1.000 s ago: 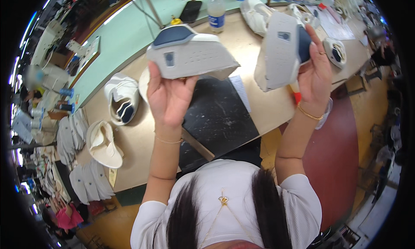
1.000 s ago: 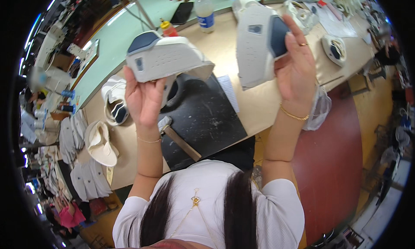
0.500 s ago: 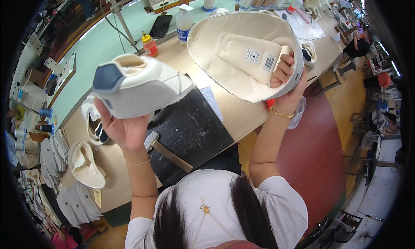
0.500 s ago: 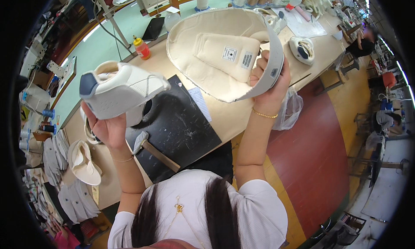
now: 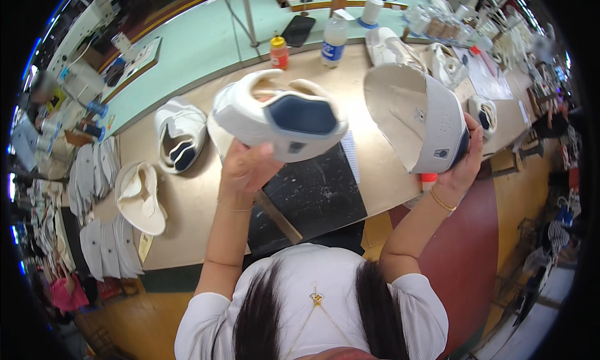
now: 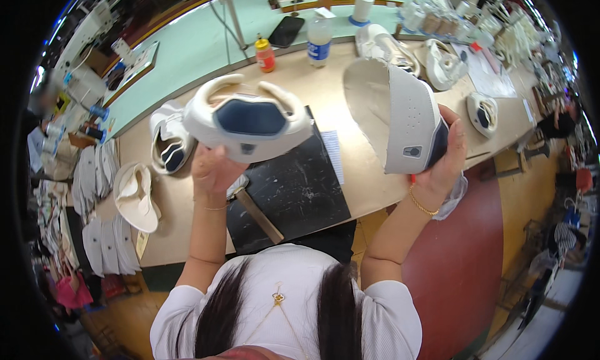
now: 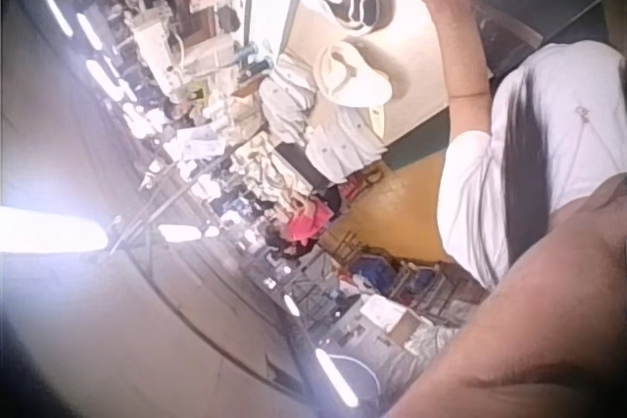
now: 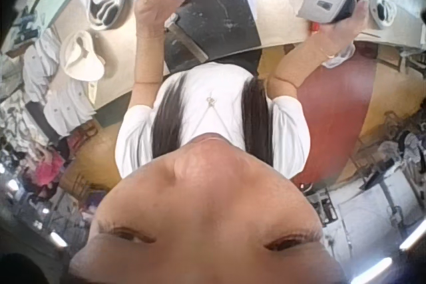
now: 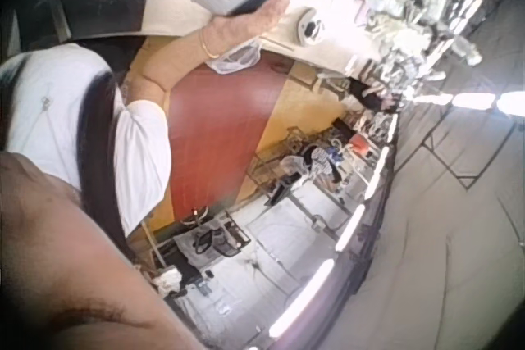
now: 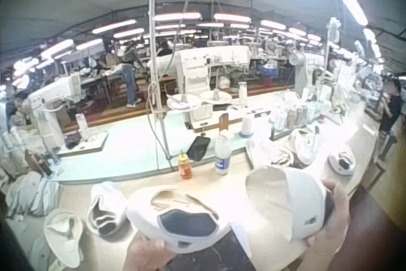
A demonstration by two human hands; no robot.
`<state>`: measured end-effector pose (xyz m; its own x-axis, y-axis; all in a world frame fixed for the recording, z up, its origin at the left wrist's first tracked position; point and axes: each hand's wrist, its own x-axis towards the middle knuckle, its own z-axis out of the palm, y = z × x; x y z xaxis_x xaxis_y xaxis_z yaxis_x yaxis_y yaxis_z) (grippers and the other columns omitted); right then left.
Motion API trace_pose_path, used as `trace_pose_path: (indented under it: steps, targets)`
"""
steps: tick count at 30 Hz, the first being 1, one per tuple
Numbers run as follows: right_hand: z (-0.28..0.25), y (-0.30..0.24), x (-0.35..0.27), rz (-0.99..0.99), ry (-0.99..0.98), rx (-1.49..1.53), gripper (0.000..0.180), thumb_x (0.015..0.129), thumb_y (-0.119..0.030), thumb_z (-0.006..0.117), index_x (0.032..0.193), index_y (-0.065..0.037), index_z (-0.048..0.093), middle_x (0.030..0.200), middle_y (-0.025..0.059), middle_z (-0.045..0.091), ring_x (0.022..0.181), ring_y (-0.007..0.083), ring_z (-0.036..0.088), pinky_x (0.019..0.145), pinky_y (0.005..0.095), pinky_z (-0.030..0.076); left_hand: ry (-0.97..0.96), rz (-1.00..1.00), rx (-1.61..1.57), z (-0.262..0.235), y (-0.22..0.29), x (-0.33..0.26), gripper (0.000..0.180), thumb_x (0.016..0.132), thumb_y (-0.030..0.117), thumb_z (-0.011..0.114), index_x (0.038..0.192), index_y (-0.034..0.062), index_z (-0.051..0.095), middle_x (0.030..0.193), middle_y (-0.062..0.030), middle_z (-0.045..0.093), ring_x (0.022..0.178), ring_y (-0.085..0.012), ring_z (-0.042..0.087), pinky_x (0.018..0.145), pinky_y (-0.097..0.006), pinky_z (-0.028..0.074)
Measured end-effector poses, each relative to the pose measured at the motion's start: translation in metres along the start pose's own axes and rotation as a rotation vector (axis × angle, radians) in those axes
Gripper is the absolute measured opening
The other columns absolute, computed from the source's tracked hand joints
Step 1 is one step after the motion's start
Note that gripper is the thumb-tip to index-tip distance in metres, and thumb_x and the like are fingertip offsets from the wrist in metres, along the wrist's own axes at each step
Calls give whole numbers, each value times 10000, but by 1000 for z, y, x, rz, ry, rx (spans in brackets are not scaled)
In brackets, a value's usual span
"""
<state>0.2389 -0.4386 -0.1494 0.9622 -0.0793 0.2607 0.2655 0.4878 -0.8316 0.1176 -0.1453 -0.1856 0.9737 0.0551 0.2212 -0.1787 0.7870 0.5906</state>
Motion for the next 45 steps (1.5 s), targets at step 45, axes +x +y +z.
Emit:
trace_pose_path:
  steps: [45]
  targets:
    - [65, 40, -93, -1311, -1311, -562, 187, 782, -146, 668, 765, -119, 483, 724, -4, 546, 528, 78, 457, 481, 208, 322, 32, -122, 819, -48, 7, -23, 478, 644, 0, 745, 1102, -28, 612, 1045, -132, 657, 999, -225, 608, 837, -339, 501]
